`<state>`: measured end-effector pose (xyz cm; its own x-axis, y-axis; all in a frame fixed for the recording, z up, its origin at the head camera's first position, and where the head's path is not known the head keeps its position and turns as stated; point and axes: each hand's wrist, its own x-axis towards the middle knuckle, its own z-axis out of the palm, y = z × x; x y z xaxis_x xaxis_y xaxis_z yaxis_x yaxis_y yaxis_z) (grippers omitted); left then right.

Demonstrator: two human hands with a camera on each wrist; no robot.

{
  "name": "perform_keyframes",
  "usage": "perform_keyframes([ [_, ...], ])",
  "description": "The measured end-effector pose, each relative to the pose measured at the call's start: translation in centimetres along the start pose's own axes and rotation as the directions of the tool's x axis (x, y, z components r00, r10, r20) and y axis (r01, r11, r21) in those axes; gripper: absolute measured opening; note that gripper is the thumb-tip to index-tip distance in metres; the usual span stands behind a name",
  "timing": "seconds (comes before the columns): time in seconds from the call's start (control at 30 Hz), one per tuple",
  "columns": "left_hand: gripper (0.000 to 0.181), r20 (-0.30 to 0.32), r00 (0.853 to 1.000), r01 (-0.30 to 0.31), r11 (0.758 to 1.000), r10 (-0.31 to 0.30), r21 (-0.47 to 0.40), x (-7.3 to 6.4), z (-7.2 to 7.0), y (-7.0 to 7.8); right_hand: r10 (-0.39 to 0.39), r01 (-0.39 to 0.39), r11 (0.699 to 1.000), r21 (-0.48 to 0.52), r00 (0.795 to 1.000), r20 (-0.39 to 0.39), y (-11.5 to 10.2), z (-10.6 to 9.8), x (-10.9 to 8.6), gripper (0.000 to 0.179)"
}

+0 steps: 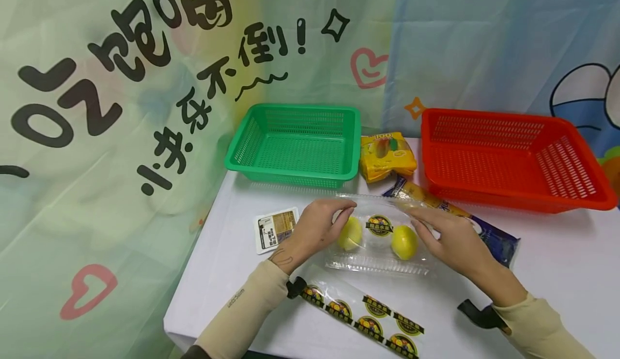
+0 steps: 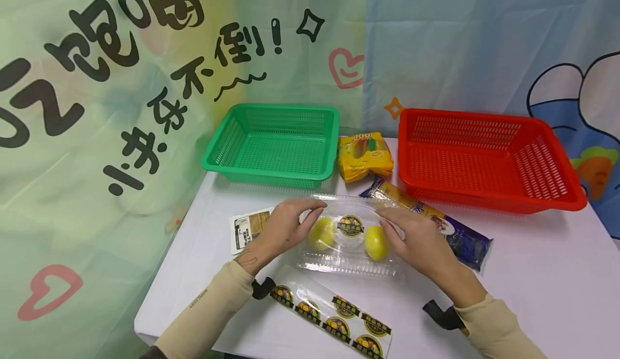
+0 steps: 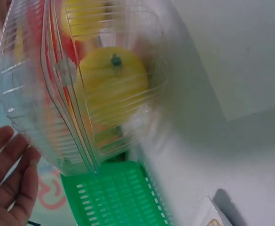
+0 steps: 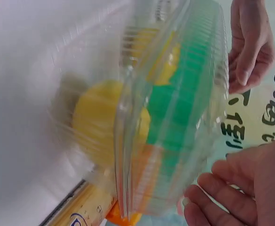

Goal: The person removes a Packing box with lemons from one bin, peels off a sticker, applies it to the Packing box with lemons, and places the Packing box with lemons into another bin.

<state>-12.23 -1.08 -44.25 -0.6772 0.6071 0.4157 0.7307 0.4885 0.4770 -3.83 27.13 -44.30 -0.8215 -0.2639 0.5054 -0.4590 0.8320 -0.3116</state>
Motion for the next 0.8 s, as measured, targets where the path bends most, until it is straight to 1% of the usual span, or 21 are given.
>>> perform_keyframes([
  [0.1,0.021,-0.056,0.997,0.050,0.999,-0.050,0.002,-0.2,-0.1,-0.3,0.064,-0.065,0.998,-0.019,0.996,-0.055,0.5,-0.6,-0.1,0.033],
  [0.23,0.021,-0.097,0.987,0.129,0.992,-0.128,0.013,-0.8,-0.1,-0.7,0.126,-0.132,0.990,-0.057,0.988,-0.093,1.2,-1.4,-0.3,0.030],
  [0.3,0.022,-0.101,0.980,0.172,0.985,-0.169,0.017,-1.1,0.0,-0.9,0.155,-0.164,0.984,-0.074,0.982,-0.112,1.8,-1.8,-0.5,0.028],
  [0.37,0.025,-0.097,0.972,0.214,0.977,-0.212,0.013,-1.5,0.1,-1.1,0.196,-0.206,0.976,-0.066,0.972,-0.130,2.4,-2.0,-0.7,0.026],
  [0.47,0.033,-0.063,0.959,0.277,0.961,-0.278,-0.022,-1.9,0.1,-1.3,0.278,-0.285,0.958,-0.028,0.950,-0.144,3.5,-2.4,-1.1,0.023],
  [0.57,0.043,-0.008,0.936,0.349,0.933,-0.351,-0.087,-2.2,0.0,-1.4,0.383,-0.385,0.923,0.013,0.914,-0.135,4.7,-2.7,-1.4,0.024],
  [0.63,0.049,0.046,0.915,0.404,0.906,-0.402,-0.128,-2.4,0.0,-1.4,0.449,-0.450,0.893,0.024,0.885,-0.120,5.6,-2.8,-1.7,0.027],
  [0.73,0.061,0.133,0.878,0.477,0.860,-0.460,-0.181,-2.6,-0.1,-1.4,0.549,-0.546,0.836,0.057,0.833,-0.067,6.8,-3.1,-2.3,0.034],
  [0.8,0.067,0.185,0.857,0.513,0.831,-0.481,-0.213,-2.8,0.0,-1.5,0.609,-0.605,0.791,0.087,0.793,-0.019,7.5,-3.1,-2.7,0.040],
])
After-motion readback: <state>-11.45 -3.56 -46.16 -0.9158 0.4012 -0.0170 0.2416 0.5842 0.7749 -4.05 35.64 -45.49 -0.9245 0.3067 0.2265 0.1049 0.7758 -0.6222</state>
